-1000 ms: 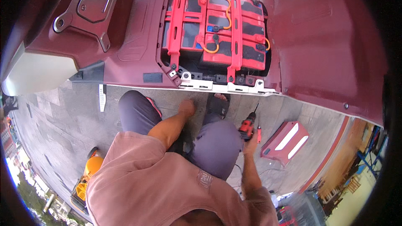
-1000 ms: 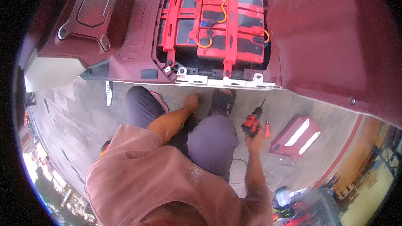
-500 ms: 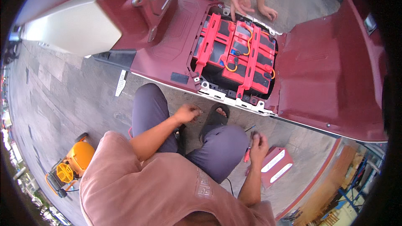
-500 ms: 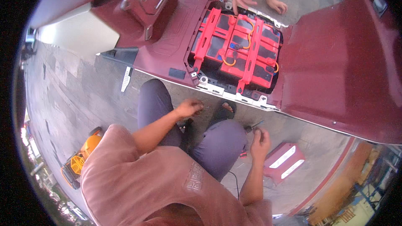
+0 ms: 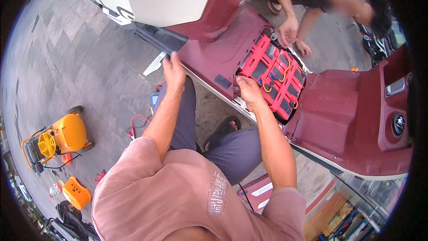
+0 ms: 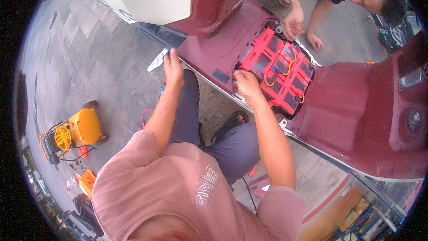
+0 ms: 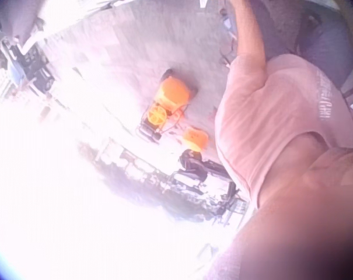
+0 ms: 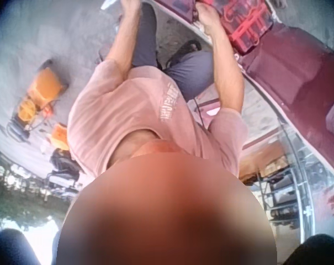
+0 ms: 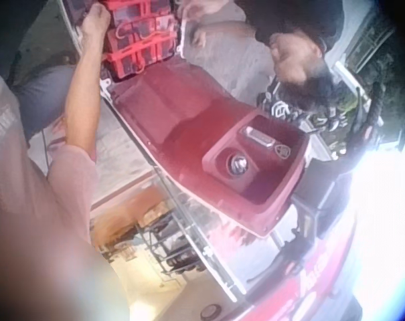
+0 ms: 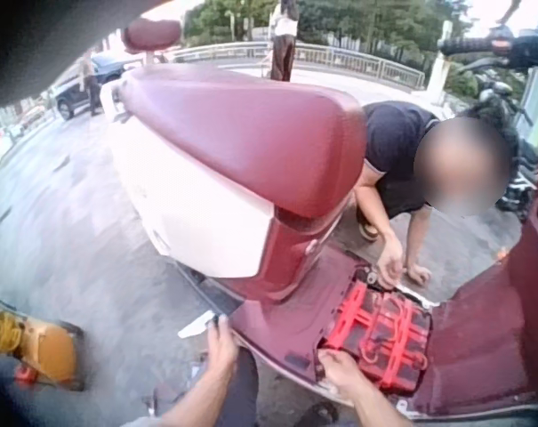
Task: The person uses a power drill to remove screws from the scooter's floorboard cover, then removes the cover to access the battery pack. They proceed to disconnect the battery terminals and manipulate the wiring within the battery compartment.
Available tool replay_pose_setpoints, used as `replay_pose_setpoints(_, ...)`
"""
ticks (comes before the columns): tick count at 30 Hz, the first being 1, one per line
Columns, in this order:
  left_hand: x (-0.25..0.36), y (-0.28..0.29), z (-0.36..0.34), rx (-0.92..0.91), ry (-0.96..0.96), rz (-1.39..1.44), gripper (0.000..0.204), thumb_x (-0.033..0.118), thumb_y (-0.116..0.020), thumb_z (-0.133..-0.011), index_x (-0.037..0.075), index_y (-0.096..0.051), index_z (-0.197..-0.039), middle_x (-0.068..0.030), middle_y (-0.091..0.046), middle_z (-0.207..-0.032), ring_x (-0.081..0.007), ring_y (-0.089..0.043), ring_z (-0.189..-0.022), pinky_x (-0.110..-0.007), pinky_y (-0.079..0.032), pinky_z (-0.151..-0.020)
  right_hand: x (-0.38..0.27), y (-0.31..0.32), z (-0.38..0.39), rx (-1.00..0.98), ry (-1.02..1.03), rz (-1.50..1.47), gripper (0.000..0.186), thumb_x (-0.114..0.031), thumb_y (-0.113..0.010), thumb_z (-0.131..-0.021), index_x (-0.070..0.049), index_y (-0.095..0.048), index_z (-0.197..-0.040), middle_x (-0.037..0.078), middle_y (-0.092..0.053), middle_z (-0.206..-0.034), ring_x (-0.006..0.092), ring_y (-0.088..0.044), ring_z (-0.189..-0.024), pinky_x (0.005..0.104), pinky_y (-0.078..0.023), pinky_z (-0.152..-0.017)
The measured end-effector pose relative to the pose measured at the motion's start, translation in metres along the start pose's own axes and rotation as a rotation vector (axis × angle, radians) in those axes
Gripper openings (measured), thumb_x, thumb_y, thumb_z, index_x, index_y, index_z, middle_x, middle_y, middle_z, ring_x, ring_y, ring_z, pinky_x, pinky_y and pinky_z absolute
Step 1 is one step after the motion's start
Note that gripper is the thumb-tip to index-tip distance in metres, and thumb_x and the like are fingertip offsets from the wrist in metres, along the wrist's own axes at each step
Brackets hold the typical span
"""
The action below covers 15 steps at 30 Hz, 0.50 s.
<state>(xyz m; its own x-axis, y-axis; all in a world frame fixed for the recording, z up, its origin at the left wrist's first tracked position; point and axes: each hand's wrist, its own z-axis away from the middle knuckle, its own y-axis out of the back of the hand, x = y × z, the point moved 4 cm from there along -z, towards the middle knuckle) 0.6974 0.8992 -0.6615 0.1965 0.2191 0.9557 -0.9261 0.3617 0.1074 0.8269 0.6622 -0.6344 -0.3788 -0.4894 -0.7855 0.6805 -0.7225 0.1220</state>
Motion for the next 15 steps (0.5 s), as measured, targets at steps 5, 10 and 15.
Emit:
replay_pose_setpoints(5,-0.009,-0.021,-0.009,0.235,-0.077,-0.136,0.054,0.037,-0.049,-0.1,-0.005,-0.038,-0.132,-0.0197,-0.053,-0.124,-0.0276,-0.051,-0.112,-0.038,-0.039,-0.099,-0.001,-0.005,-0.003,-0.01,0.023,-0.109,0.031,-0.026,-0.051,-0.099,0.002,-0.066,-0.102,0.002,-0.061,-0.085,0.0115,-0.051,-0.08,0.0302,-0.042,-0.073)
replay_pose_setpoints(10,-0.007,-0.021,-0.009,0.175,0.019,0.079,0.059,0.035,-0.052,-0.098,-0.008,-0.035,-0.134,-0.0253,-0.051,-0.125,-0.0317,-0.052,-0.112,-0.041,-0.04,-0.098,0.002,-0.001,-0.006,-0.021,0.043,-0.038,0.028,-0.024,-0.055,-0.098,0.002,-0.065,-0.101,0.005,-0.065,-0.089,0.0126,-0.054,-0.082,0.0323,-0.044,-0.075)
replay_pose_setpoints(15,0.001,-0.02,-0.004,0.221,0.041,-0.028,0.057,0.035,-0.052,-0.097,-0.008,-0.037,-0.132,-0.0269,-0.053,-0.124,-0.0335,-0.053,-0.112,-0.041,-0.041,-0.098,0.0,0.003,-0.002,0.019,0.185,0.274,0.03,-0.025,-0.055,-0.097,-0.001,-0.066,-0.11,0.016,-0.07,-0.094,0.0223,-0.065,-0.089,0.0348,-0.048,-0.081)
